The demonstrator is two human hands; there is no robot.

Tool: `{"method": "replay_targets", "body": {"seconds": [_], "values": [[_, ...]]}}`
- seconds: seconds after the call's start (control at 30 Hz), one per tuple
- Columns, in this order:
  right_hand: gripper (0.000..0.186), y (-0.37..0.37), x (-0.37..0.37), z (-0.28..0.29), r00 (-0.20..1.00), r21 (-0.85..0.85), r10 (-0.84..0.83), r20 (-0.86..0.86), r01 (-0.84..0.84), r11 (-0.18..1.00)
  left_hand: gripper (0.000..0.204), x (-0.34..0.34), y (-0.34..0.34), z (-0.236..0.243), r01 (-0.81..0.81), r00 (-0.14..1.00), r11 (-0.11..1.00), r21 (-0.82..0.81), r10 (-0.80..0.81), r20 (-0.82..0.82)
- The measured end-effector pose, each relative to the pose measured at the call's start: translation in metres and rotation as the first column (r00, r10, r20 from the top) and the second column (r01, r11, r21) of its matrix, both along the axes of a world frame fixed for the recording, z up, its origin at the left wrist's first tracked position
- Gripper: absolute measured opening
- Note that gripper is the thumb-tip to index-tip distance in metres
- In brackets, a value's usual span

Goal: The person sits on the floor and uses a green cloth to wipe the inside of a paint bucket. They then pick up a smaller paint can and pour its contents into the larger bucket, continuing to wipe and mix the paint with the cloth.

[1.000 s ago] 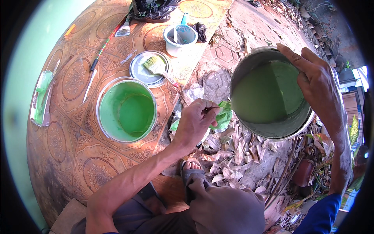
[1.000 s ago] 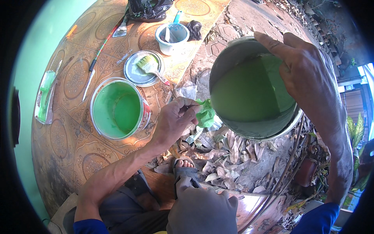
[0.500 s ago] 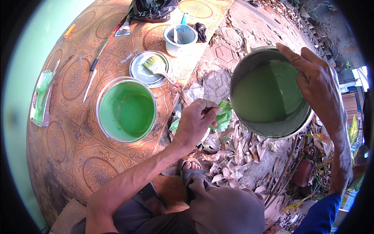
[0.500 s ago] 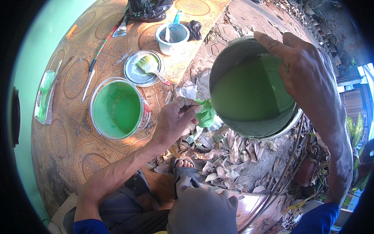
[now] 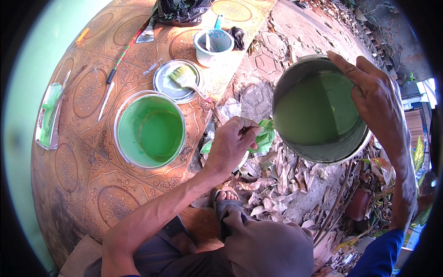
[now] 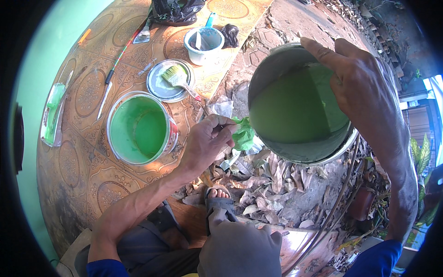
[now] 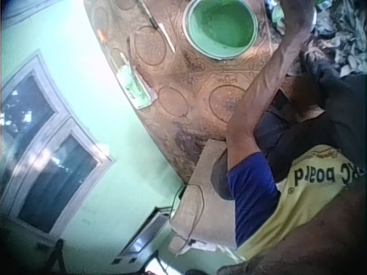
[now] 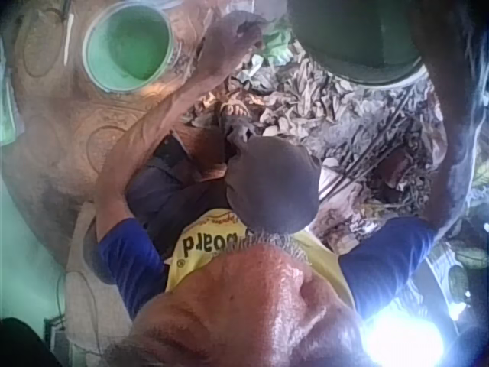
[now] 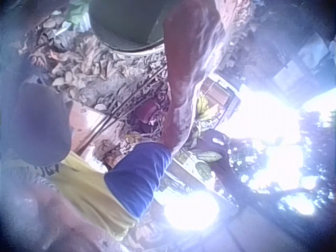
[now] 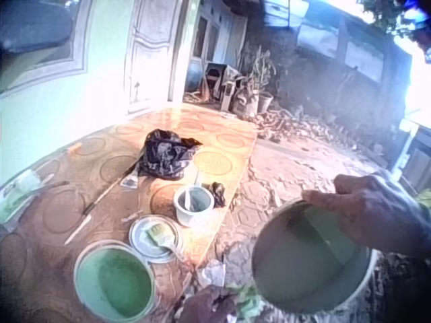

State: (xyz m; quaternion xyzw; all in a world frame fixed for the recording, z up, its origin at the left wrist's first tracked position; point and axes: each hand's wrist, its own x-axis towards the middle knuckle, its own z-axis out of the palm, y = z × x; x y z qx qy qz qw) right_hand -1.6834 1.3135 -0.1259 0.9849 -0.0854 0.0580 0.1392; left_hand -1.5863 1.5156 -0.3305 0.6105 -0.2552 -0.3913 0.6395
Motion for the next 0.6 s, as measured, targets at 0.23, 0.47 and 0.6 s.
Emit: {"method": "replay_targets", "body": {"seconds": [0.23, 0.47, 0.6], "values": [[0.068, 0.0018, 0.0010, 0.0014, 1.000, -0.051, -0.005, -0.022, 0.003, 0.999, 0.022, 0.0001, 0.0000, -0.0027, 0.000, 1.000, 1.000, -0.011, 0.000, 0.005], [0.067, 0.0061, 0.0005, 0.0019, 1.000, -0.055, -0.007, -0.018, 0.006, 0.998, 0.023, -0.0005, -0.0015, -0.0019, 0.002, 1.000, 1.000, -0.006, -0.002, 0.003], [0.066, 0.0060, 0.0013, -0.0003, 1.000, -0.074, 0.004, -0.011, -0.005, 0.997, 0.023, 0.0008, 0.0012, 0.0000, -0.001, 1.000, 1.000, 0.006, 0.001, 0.004]]}}
